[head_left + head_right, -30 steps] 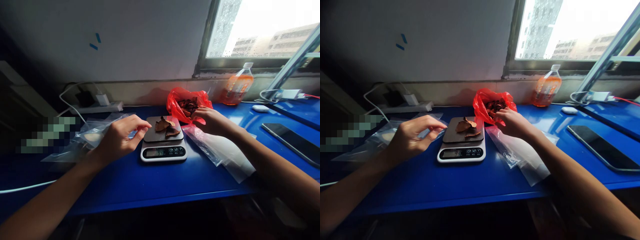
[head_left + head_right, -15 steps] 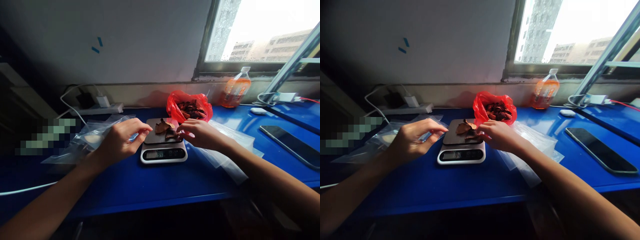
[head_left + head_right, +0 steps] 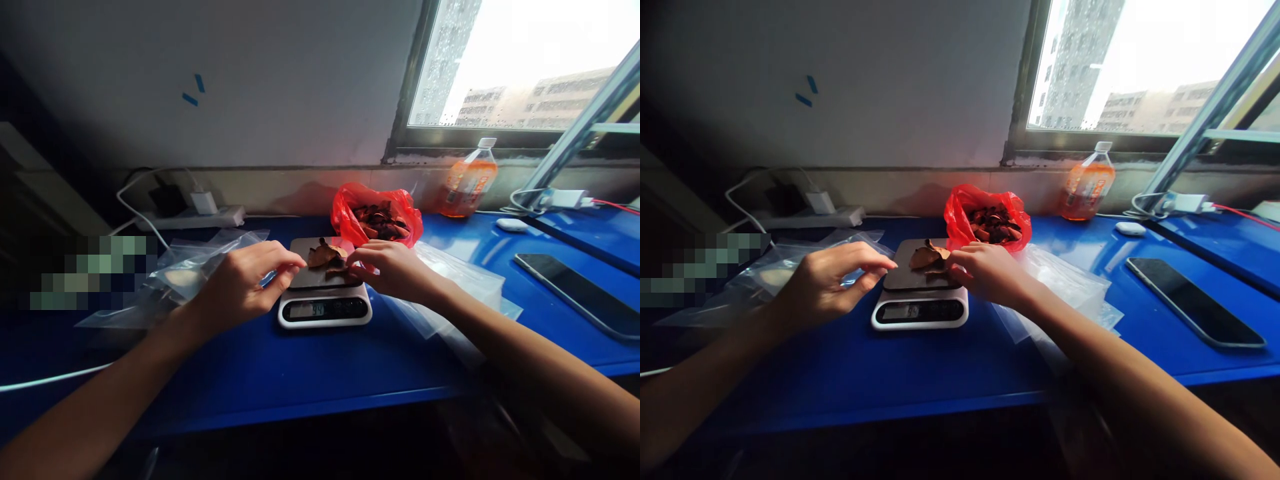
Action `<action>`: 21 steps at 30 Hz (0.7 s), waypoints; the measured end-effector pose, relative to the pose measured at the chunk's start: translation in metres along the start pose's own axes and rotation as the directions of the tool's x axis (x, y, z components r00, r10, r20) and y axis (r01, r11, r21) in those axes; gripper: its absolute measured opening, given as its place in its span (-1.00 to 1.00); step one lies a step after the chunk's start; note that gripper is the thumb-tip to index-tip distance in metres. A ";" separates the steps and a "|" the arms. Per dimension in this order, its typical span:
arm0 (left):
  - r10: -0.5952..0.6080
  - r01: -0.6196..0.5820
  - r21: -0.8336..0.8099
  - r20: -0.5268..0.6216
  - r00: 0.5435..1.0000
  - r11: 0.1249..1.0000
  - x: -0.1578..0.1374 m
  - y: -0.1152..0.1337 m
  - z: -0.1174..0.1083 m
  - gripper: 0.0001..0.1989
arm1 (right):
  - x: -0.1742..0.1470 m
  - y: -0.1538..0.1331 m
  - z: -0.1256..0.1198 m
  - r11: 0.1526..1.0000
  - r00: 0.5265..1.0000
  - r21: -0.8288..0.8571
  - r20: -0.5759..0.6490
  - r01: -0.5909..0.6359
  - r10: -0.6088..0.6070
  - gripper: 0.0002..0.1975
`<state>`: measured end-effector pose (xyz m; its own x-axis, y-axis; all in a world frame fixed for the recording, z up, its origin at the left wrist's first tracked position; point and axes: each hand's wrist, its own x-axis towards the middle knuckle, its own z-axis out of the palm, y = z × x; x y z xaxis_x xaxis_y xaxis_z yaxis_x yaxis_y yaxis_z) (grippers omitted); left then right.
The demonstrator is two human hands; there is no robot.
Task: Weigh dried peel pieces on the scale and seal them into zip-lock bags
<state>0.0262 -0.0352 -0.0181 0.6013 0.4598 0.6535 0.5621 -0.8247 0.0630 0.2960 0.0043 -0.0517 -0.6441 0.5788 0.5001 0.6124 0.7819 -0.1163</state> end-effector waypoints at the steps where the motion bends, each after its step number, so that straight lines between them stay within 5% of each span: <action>1: 0.013 -0.013 0.007 -0.004 1.000 1.000 0.000 0.000 0.000 -0.82 | 0.001 -0.001 -0.001 1.000 1.000 -0.015 -0.013 -0.006 0.006 -0.86; 5: 0.003 -0.003 0.010 0.017 1.000 1.000 -0.003 0.000 -0.001 -0.82 | 0.002 0.009 -0.014 0.999 0.993 -0.043 -0.117 -0.031 0.026 -0.81; 9: -0.002 0.002 -0.024 0.010 1.000 1.000 -0.004 0.001 0.000 -0.81 | -0.004 0.044 -0.030 0.975 0.957 -0.063 -0.214 -0.212 0.195 -0.76; 15: 0.046 -0.045 -0.053 0.026 0.999 0.998 -0.001 0.005 0.002 -0.79 | 0.000 0.079 -0.028 0.909 0.925 -0.176 -0.124 -0.377 0.359 -0.75; 21: 0.074 -0.068 -0.119 0.047 0.996 0.991 -0.004 0.005 0.009 -0.79 | 0.041 0.116 -0.012 0.931 0.954 -0.226 0.027 -0.285 0.299 -0.82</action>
<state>0.0318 -0.0377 -0.0270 0.6674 0.4126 0.6200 0.4481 -0.8874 0.1081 0.3458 0.1158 -0.0345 -0.4437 0.7921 0.4193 0.8578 0.5108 -0.0572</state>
